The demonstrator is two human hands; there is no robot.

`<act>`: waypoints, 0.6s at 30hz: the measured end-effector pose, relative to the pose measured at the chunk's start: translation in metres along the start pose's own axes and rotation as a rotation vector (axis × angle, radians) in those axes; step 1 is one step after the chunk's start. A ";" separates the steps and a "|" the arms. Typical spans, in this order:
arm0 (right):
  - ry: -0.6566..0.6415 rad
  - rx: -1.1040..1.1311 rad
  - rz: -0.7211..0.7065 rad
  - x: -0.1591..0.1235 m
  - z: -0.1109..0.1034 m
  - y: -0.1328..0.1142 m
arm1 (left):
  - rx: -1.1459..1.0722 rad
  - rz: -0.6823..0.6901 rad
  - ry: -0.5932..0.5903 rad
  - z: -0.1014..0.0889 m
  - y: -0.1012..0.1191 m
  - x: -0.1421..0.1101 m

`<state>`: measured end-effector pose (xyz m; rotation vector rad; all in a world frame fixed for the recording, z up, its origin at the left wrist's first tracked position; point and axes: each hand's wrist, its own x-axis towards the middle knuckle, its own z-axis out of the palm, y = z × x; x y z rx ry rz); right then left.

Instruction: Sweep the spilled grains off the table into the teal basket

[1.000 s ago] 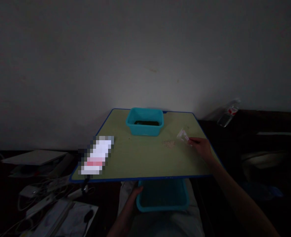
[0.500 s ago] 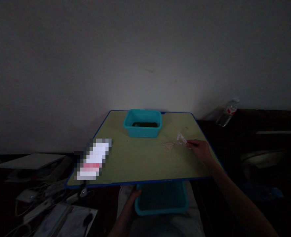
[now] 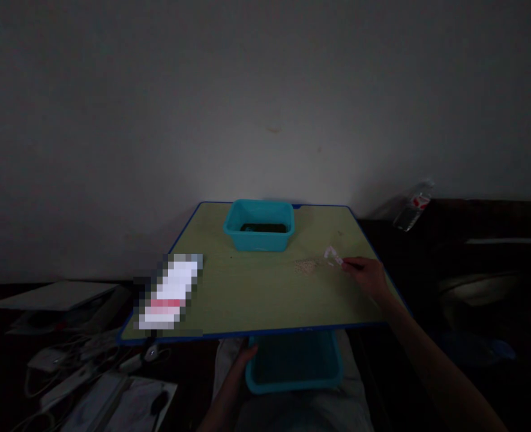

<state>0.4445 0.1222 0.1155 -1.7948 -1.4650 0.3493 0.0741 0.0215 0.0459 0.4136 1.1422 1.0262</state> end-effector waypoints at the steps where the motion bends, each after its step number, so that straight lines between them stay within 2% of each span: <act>1: -0.009 -0.001 -0.005 -0.001 0.001 -0.001 | 0.004 -0.002 0.004 0.001 0.001 -0.001; 11: 0.026 -0.069 0.038 0.004 -0.003 -0.001 | -0.008 -0.054 -0.031 0.002 0.001 -0.005; 18: 0.098 -0.078 0.037 0.002 -0.003 0.006 | 0.016 -0.093 -0.041 -0.010 -0.003 0.017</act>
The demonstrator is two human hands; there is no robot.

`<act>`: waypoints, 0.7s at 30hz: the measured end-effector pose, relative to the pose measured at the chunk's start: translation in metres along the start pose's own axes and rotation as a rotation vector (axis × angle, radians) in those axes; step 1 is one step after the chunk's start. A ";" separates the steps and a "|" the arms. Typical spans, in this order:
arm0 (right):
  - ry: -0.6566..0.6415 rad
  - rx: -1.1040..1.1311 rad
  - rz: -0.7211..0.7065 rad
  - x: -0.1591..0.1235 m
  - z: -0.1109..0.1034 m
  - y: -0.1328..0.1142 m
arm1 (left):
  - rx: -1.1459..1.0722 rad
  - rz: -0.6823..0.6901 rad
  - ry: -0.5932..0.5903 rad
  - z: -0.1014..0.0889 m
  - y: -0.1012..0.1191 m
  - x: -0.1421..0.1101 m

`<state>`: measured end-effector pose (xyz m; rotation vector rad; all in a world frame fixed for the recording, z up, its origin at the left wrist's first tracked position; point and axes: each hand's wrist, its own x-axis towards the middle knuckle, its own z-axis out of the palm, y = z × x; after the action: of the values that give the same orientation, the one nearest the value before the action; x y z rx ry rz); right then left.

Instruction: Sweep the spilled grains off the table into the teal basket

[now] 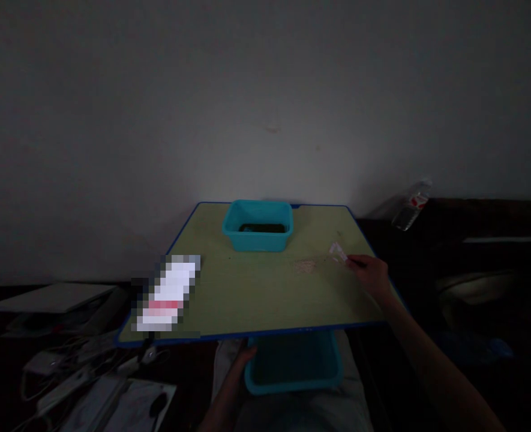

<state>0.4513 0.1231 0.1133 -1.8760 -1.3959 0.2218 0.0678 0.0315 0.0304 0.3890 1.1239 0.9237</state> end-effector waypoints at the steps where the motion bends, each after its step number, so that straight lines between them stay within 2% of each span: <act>1: 0.008 0.001 0.002 0.000 0.000 0.001 | 0.020 0.004 0.006 -0.003 0.000 0.004; 7: 0.013 0.018 -0.004 -0.005 -0.003 0.008 | 0.060 0.097 0.057 -0.016 -0.004 0.018; 13: -0.007 0.000 -0.020 -0.005 -0.003 0.014 | 0.042 0.071 0.067 -0.008 -0.009 0.018; 17: -0.025 -0.034 -0.002 0.006 0.002 0.018 | 0.036 0.041 0.048 -0.005 -0.009 0.017; 21: -0.111 -0.059 -0.017 0.028 0.002 0.019 | 0.021 -0.002 0.049 -0.005 -0.008 0.011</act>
<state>0.4752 0.1466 0.1073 -1.9242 -1.5066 0.2831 0.0682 0.0349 0.0163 0.3837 1.1795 0.9245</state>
